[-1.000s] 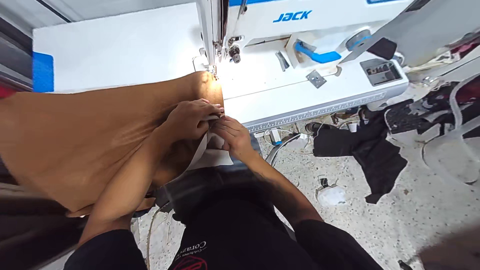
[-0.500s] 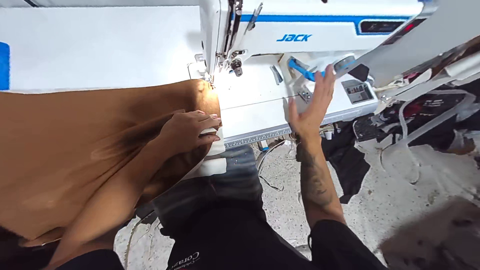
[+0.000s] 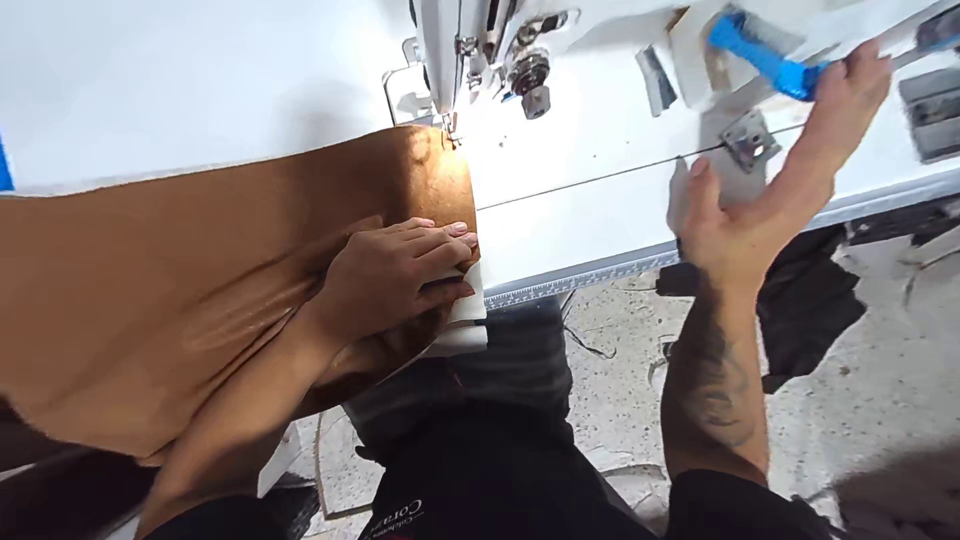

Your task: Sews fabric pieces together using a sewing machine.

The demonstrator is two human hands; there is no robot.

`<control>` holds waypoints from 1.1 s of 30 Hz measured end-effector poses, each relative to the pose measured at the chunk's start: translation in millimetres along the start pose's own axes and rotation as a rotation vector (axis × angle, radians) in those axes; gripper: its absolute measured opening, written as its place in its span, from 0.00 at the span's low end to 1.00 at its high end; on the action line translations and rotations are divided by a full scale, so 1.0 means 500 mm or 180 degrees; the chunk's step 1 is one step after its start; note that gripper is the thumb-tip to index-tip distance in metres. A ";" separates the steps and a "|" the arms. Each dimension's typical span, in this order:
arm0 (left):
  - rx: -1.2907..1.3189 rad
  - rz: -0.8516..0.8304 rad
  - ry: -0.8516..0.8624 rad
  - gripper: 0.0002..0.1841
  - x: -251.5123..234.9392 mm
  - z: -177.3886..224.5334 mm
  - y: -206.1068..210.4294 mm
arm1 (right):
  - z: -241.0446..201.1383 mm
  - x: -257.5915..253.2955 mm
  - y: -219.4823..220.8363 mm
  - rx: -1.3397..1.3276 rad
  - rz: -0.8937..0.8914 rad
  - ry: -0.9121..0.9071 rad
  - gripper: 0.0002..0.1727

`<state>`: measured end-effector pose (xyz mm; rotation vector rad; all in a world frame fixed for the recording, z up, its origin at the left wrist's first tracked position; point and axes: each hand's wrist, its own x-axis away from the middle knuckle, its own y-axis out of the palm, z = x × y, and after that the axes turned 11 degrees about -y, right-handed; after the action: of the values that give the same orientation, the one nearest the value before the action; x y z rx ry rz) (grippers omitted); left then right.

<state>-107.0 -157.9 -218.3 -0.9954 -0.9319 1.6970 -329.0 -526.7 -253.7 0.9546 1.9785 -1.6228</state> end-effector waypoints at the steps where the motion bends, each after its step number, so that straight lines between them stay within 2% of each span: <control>1: 0.0008 0.0007 -0.0006 0.19 -0.001 0.001 0.000 | -0.001 0.000 0.001 -0.0032 0.0001 0.0025 0.45; 10: -0.0060 0.0070 -0.0018 0.18 -0.008 0.005 0.006 | 0.016 0.032 0.007 -0.0007 -0.0148 0.0620 0.37; 17: 0.0011 0.0126 -0.0081 0.18 -0.019 0.008 0.005 | 0.026 0.052 0.014 -0.0148 -0.0370 0.1127 0.36; 33: 0.0076 0.0092 -0.0136 0.18 -0.024 -0.001 0.003 | 0.017 0.056 0.014 -0.0091 -0.0310 0.1202 0.34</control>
<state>-104.2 -169.5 -217.5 -0.9641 -0.9268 1.7557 -344.0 -527.3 -279.9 1.2462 2.3199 -1.5476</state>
